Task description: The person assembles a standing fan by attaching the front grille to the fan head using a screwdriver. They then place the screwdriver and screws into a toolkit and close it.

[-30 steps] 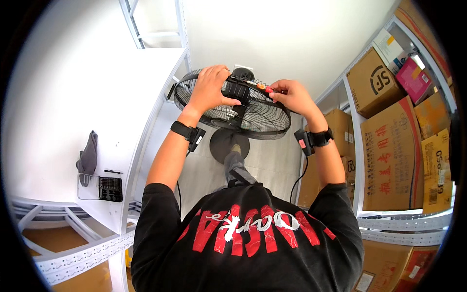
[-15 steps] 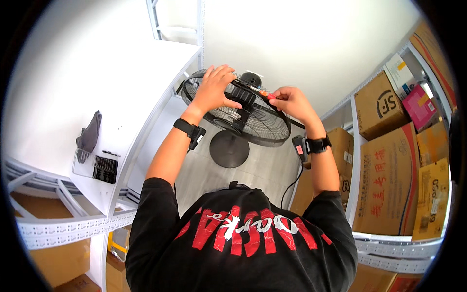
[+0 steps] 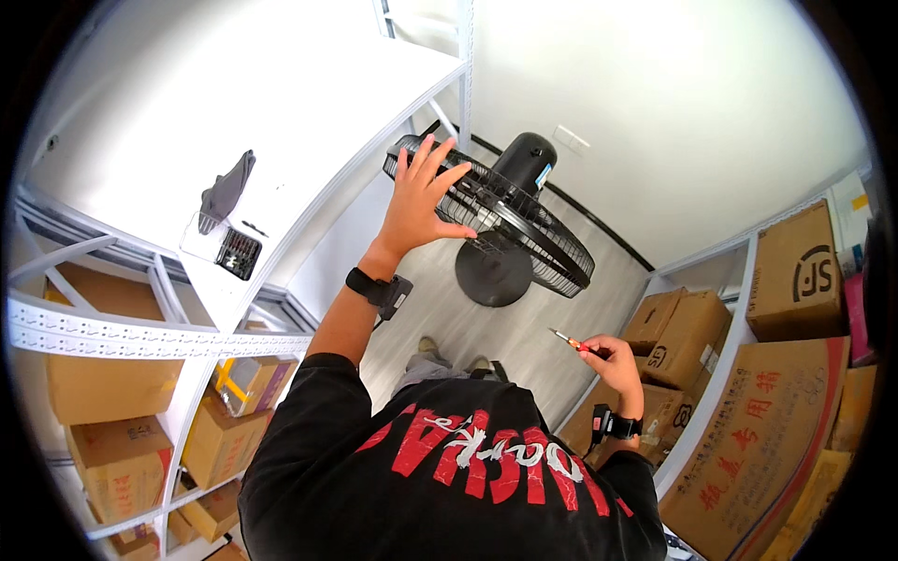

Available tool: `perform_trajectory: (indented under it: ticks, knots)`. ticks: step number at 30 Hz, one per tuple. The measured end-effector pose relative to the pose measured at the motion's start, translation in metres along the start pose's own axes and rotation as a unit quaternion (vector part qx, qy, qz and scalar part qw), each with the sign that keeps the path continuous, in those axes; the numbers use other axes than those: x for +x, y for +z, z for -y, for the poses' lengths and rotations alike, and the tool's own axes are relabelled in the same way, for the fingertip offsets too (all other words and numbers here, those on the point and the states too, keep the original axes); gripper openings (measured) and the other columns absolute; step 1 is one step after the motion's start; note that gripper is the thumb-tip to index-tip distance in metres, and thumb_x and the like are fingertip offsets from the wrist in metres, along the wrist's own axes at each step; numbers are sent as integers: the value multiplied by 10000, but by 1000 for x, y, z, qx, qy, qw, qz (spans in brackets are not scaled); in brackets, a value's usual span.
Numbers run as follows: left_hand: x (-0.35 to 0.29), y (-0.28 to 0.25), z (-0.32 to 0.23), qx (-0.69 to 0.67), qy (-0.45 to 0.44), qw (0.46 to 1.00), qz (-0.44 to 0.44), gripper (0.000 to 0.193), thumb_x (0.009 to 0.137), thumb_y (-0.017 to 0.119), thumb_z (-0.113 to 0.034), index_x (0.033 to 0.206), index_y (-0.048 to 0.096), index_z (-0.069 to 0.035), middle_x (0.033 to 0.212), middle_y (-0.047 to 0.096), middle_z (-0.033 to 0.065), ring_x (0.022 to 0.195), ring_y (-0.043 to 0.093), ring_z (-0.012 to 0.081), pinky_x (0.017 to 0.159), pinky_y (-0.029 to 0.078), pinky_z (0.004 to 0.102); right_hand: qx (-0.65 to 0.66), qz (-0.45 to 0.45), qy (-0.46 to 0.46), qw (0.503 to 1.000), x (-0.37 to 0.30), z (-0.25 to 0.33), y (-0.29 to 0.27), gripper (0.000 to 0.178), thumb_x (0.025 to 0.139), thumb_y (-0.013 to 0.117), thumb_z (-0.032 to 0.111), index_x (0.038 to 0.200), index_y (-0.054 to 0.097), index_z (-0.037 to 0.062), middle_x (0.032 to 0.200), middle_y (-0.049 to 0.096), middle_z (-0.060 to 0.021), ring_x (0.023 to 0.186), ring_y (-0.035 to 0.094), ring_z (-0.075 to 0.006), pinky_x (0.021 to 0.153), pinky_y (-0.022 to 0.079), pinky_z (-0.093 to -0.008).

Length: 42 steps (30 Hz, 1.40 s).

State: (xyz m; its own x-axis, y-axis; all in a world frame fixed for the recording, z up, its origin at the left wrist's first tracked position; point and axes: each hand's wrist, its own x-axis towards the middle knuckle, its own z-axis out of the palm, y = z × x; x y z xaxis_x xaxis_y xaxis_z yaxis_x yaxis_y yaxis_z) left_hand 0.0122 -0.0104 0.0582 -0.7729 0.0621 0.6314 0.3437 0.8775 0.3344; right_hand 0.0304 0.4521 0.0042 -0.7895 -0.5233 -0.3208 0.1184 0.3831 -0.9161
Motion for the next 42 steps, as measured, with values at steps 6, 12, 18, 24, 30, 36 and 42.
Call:
perform_trajectory:
  ticks: [6,12,18,24,30,36,42]
  knots:
    - [-30,-16,-5,27,-50,998,-8,1016,585,867,-661,1445,556,-218,1643,333,122,1530,228,422,1172,141,702,-2,72,-18,997,26,-17,15,137,893,765,13,1006,692,-13,834,611,42,775,546,-48,675,450,-222]
    - [-71,-50,-15,-8,-110,994,-10,885,748,871,-449,1499,491,-176,1663,288,125,1546,211,374,1237,202,540,-67,186,-63,978,56,8,50,146,919,710,-21,1054,659,-1,835,584,56,742,509,-31,645,417,-212]
    - [-189,-101,14,-1,-215,976,-32,399,887,773,-250,1248,661,-120,1436,573,110,1347,505,326,1119,416,438,-63,272,-101,955,91,34,112,260,923,675,-61,1168,624,10,948,624,26,856,563,-52,736,456,-218]
    - [-302,-157,40,-111,-335,936,16,173,917,736,-185,1039,707,-66,1168,713,90,1101,654,292,973,507,395,-84,347,-194,914,137,96,250,342,914,646,-98,1235,596,11,1058,668,-36,993,627,-106,872,505,-257]
    - [-386,-215,74,-150,-370,913,-80,97,923,706,-125,914,663,-38,1061,718,76,1000,666,264,906,515,360,-128,390,-209,888,175,159,391,308,941,631,-69,1230,591,32,954,613,16,792,546,-59,690,454,-218]
    - [-450,-274,84,-88,-517,841,-134,141,921,720,-164,898,653,-43,975,685,67,896,634,225,868,516,349,-58,428,-194,881,201,208,495,383,962,600,-60,1334,595,29,910,616,15,765,523,-70,695,448,-229]
    - [-424,-298,95,-162,-527,784,-285,194,937,722,-174,1088,721,-51,981,715,40,857,655,134,774,532,277,-65,511,-171,840,214,235,552,374,972,609,-44,1339,609,29,974,642,-4,796,551,-83,725,487,-244]
